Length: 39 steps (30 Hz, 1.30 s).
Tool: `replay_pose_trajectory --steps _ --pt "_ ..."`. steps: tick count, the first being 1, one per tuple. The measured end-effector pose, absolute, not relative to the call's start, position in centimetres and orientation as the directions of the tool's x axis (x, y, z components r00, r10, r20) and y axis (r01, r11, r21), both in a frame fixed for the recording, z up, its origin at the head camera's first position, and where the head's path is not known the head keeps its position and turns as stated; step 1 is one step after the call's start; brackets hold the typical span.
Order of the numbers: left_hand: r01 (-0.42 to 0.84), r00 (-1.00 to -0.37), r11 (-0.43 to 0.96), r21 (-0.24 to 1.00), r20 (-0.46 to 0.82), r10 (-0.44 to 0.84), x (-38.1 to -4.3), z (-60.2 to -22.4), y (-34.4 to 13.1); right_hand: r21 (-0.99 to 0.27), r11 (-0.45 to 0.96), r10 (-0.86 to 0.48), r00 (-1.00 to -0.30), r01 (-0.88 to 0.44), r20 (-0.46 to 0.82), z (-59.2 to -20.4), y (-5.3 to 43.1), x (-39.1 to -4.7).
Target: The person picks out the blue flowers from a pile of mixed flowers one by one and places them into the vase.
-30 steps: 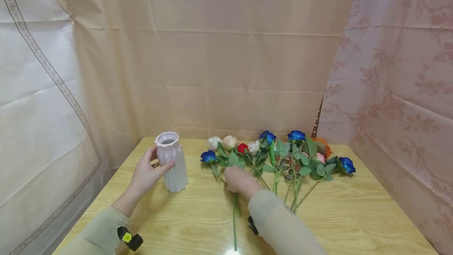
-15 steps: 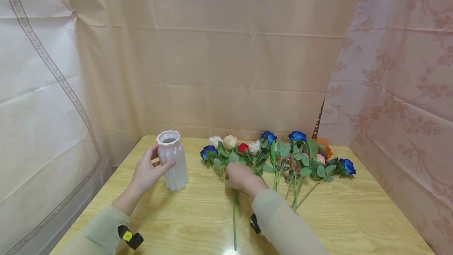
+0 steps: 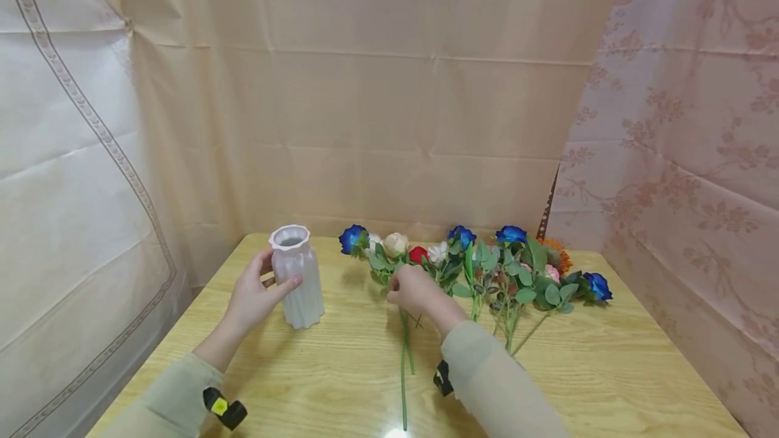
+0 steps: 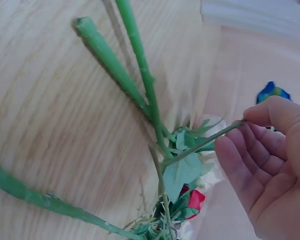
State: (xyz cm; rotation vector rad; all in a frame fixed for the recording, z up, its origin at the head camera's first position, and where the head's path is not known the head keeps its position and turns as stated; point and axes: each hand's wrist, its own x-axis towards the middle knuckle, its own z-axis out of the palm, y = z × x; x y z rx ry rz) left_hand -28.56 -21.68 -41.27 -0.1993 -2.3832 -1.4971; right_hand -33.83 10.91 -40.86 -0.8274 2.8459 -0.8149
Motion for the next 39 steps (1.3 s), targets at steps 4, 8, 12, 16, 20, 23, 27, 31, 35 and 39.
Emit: replay_pose_trajectory --steps 4,8,12,16,20,23,27,31,35,39 --pt "0.291 -0.937 0.44 0.85 0.347 -0.05 -28.6 -41.3 -21.6 -0.572 0.681 -0.49 -0.865 -0.456 0.106 -40.5 11.3 -34.0" --pt "0.301 -0.933 0.437 0.848 0.356 -0.048 -28.6 -41.4 -21.7 -0.634 0.631 -0.473 -0.869 -0.447 0.143 -40.1 11.9 -34.2" --pt "0.307 -0.93 0.44 0.844 0.364 -0.05 -28.6 -41.4 -21.9 -0.706 0.571 -0.437 -0.883 -0.418 0.169 -39.7 12.4 -34.2" --pt "0.311 -0.929 0.44 0.843 0.367 -0.046 -28.5 -41.4 -22.0 -0.792 0.49 -0.402 -0.901 -0.364 0.165 -39.4 13.0 -33.9" --pt "0.31 -0.932 0.436 0.845 0.361 -0.039 -28.5 -41.3 -21.9 -0.84 0.43 -0.383 -0.909 -0.332 0.163 -39.3 13.5 -33.7" --pt "0.308 -0.933 0.432 0.848 0.358 -0.039 -28.4 -41.2 -21.9 -0.854 0.407 -0.378 -0.911 -0.323 0.164 -39.3 13.9 -33.7" --pt "0.304 -0.933 0.431 0.849 0.357 -0.044 -28.4 -41.2 -21.8 -0.866 0.388 -0.376 -0.912 -0.316 0.164 -39.3 14.0 -33.7" --pt "0.311 -0.931 0.433 0.846 0.363 -0.042 -28.5 -41.3 -21.8 -0.87 0.383 -0.371 -0.914 -0.311 0.163 -39.4 14.0 -33.7" --pt "0.315 -0.93 0.437 0.843 0.366 -0.037 -28.6 -41.4 -21.9 -0.884 0.365 -0.373 -0.916 -0.293 0.15 -39.6 14.0 -33.8" --pt "0.306 -0.932 0.442 0.843 0.36 -0.04 -28.7 -41.4 -21.9 -0.891 0.35 -0.378 -0.914 -0.289 0.148 -39.7 14.1 -33.8"
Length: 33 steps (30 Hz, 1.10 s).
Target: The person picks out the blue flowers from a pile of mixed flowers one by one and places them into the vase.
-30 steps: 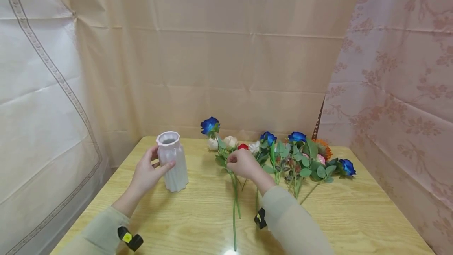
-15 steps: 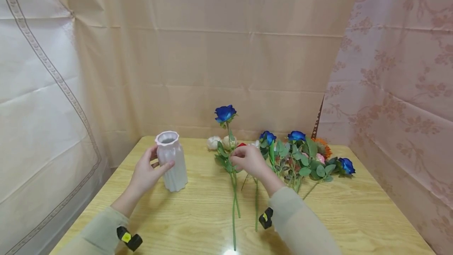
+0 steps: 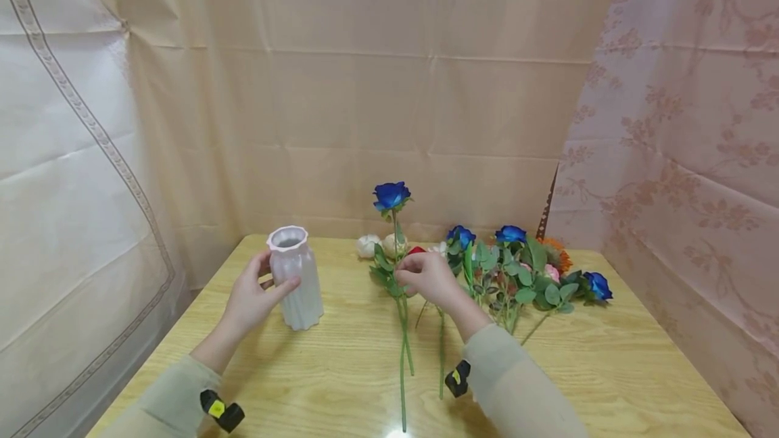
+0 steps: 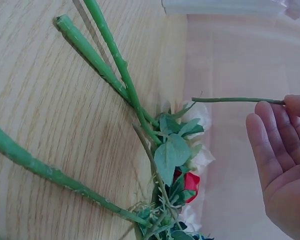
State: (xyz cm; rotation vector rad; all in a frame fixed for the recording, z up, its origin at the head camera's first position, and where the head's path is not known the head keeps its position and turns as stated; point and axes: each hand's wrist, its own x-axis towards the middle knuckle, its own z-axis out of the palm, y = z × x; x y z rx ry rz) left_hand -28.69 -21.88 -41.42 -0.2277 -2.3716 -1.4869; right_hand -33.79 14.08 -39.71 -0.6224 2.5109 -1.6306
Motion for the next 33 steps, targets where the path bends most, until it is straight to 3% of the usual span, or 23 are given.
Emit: replay_pose_trajectory --steps 33 --pt "0.304 -0.928 0.493 0.815 0.371 -0.042 -28.68 -41.2 -22.01 -0.895 0.349 -0.359 -0.922 -0.276 0.144 -39.6 14.96 -33.08"
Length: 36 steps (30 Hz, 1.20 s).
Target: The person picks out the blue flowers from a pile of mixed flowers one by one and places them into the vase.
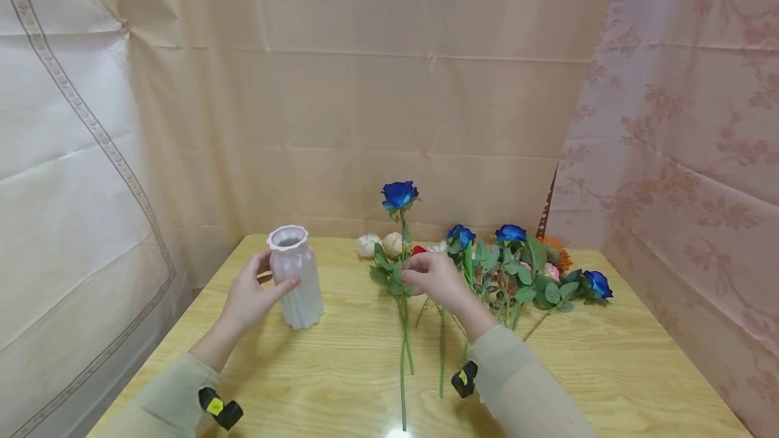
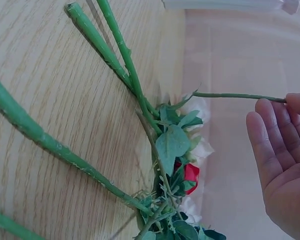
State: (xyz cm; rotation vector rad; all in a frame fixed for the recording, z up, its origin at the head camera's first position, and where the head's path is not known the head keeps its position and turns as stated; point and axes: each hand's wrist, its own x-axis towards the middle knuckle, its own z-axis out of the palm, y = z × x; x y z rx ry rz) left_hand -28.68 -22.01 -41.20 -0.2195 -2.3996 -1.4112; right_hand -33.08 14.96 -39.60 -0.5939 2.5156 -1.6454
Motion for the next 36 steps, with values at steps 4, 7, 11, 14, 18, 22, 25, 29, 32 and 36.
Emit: replay_pose_trajectory --steps 4,7,11,14,18,22,25,29,32,36 --pt "0.315 -0.923 0.495 0.81 0.383 -0.039 -28.8 -41.1 -22.2 -0.891 0.364 -0.345 -0.928 -0.272 0.142 -39.4 14.9 -33.0" --pt "0.33 -0.916 0.483 0.811 0.399 -0.043 -28.8 -40.8 -22.3 -0.887 0.371 -0.342 -0.928 -0.276 0.145 -39.3 15.0 -32.9" --pt "0.343 -0.908 0.474 0.811 0.415 -0.053 -28.8 -40.3 -22.4 -0.889 0.367 -0.339 -0.93 -0.273 0.145 -39.3 15.3 -32.9" --pt "0.342 -0.905 0.482 0.807 0.421 -0.063 -28.8 -39.9 -22.5 -0.893 0.361 -0.336 -0.931 -0.267 0.143 -39.3 15.4 -32.9" --pt "0.355 -0.894 0.477 0.804 0.441 -0.079 -28.8 -39.2 -22.8 -0.893 0.353 -0.347 -0.925 -0.28 0.152 -39.2 15.5 -32.8" --pt "0.385 -0.881 0.451 0.805 0.466 -0.081 -28.7 -38.3 -22.8 -0.892 0.348 -0.349 -0.923 -0.29 0.164 -39.2 15.7 -32.7" --pt "0.41 -0.872 0.426 0.806 0.484 -0.076 -28.6 -37.6 -22.8 -0.892 0.347 -0.347 -0.923 -0.291 0.166 -39.2 15.8 -32.6" --pt "0.44 -0.859 0.405 0.801 0.507 -0.07 -28.4 -36.8 -22.5 -0.894 0.344 -0.35 -0.923 -0.287 0.161 -39.3 15.8 -32.6" --pt "0.46 -0.849 0.4 0.793 0.525 -0.064 -28.2 -36.2 -22.3 -0.892 0.347 -0.353 -0.921 -0.29 0.163 -39.3 15.7 -32.6" --pt "0.493 -0.825 0.411 0.767 0.562 -0.059 -28.0 -35.6 -21.9 -0.888 0.35 -0.358 -0.919 -0.297 0.166 -39.4 15.7 -32.7"
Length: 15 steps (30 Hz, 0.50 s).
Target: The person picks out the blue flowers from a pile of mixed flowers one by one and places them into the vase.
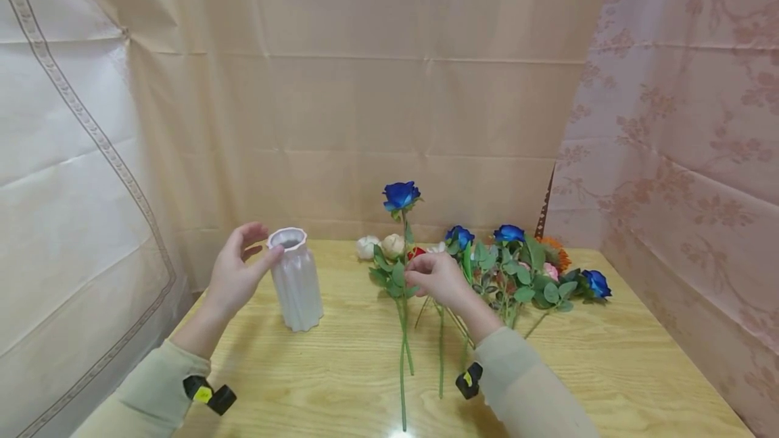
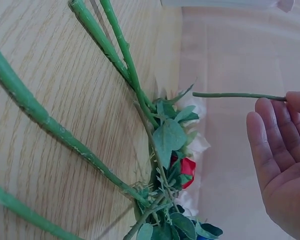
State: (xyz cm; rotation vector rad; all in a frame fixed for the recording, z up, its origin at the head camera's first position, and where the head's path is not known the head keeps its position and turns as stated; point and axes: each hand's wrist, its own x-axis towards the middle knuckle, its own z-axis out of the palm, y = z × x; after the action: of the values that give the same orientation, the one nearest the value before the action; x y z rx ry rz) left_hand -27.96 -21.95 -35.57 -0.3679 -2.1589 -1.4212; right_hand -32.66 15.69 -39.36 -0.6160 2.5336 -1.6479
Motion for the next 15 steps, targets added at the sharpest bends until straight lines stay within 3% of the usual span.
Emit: replay_pose_trajectory --steps 8,15 --pt "0.54 -0.777 0.454 0.709 0.627 -0.055 -27.6 -34.6 -21.1 -0.888 0.341 -0.377 -0.91 -0.308 0.171 -39.3 15.8 -32.5" --pt "0.623 -0.682 0.489 0.611 0.73 -0.044 -27.5 -34.3 -20.4 -0.883 0.349 -0.387 -0.906 -0.315 0.17 -39.5 15.8 -32.5"
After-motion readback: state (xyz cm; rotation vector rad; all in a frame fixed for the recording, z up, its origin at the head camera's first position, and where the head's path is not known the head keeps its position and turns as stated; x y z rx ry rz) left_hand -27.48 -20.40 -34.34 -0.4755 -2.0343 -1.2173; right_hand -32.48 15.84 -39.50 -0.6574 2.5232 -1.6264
